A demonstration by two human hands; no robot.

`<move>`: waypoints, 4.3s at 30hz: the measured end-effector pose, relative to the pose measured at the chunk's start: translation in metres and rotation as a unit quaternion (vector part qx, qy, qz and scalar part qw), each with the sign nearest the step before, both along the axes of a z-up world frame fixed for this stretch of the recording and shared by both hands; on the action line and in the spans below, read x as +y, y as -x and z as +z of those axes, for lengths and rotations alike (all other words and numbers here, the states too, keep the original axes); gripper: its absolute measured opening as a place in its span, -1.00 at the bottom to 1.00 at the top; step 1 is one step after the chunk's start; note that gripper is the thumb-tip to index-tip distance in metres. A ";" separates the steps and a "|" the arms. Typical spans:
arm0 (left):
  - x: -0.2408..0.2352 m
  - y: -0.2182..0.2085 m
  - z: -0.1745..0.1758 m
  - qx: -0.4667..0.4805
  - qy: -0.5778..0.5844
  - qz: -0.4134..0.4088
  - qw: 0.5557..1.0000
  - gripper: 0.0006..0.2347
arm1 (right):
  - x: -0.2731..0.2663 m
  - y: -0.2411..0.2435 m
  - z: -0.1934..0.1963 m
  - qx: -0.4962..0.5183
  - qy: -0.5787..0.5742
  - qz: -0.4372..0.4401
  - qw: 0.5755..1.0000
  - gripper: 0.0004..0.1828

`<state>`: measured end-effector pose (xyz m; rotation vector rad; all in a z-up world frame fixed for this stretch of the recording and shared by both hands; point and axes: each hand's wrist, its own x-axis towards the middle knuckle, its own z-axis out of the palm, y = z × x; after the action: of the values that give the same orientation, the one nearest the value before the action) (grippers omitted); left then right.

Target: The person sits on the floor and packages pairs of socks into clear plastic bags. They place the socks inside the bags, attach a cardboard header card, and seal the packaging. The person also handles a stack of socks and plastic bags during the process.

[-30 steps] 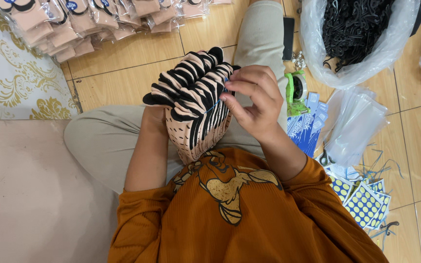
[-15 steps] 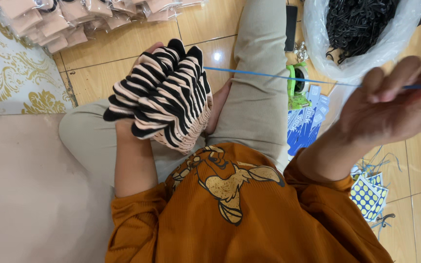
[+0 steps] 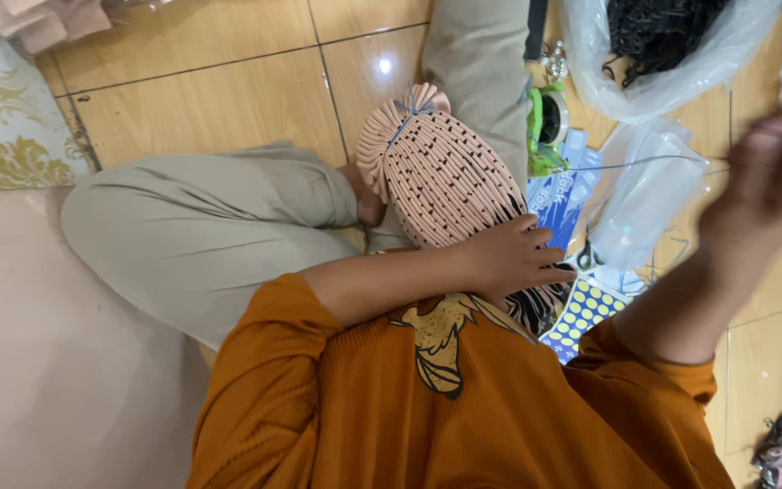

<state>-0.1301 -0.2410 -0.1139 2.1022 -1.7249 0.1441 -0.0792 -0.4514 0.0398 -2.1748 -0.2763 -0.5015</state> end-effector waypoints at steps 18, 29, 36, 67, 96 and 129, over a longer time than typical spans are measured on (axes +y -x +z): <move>-0.028 -0.001 -0.019 0.027 0.109 0.043 0.993 -0.30 | 0.185 -0.119 -0.159 0.065 0.244 0.340 0.906 -0.74; -0.021 -0.015 -0.025 0.070 0.089 -0.006 0.994 -0.29 | 0.187 -0.134 -0.172 0.358 -0.051 0.257 0.896 -0.92; -0.020 -0.014 -0.023 0.090 0.114 -0.025 0.989 -0.50 | 0.172 -0.128 -0.145 0.194 0.023 0.281 0.940 -0.99; -0.021 -0.018 -0.032 0.066 0.197 -0.009 0.978 -0.89 | 0.200 -0.166 -0.109 0.136 -0.030 0.284 0.949 -0.82; -0.017 -0.015 -0.031 0.100 0.138 -0.023 0.985 -0.76 | 0.181 -0.130 -0.114 0.012 0.199 0.348 0.916 -0.80; -0.013 -0.015 -0.020 0.081 0.294 0.027 0.952 -0.90 | 0.181 -0.126 -0.146 0.162 0.197 0.435 0.864 -0.82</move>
<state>-0.1153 -0.2542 -0.1335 1.6639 -1.3180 0.4315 0.0470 -0.2702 -0.1067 -2.1767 -1.1778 0.4680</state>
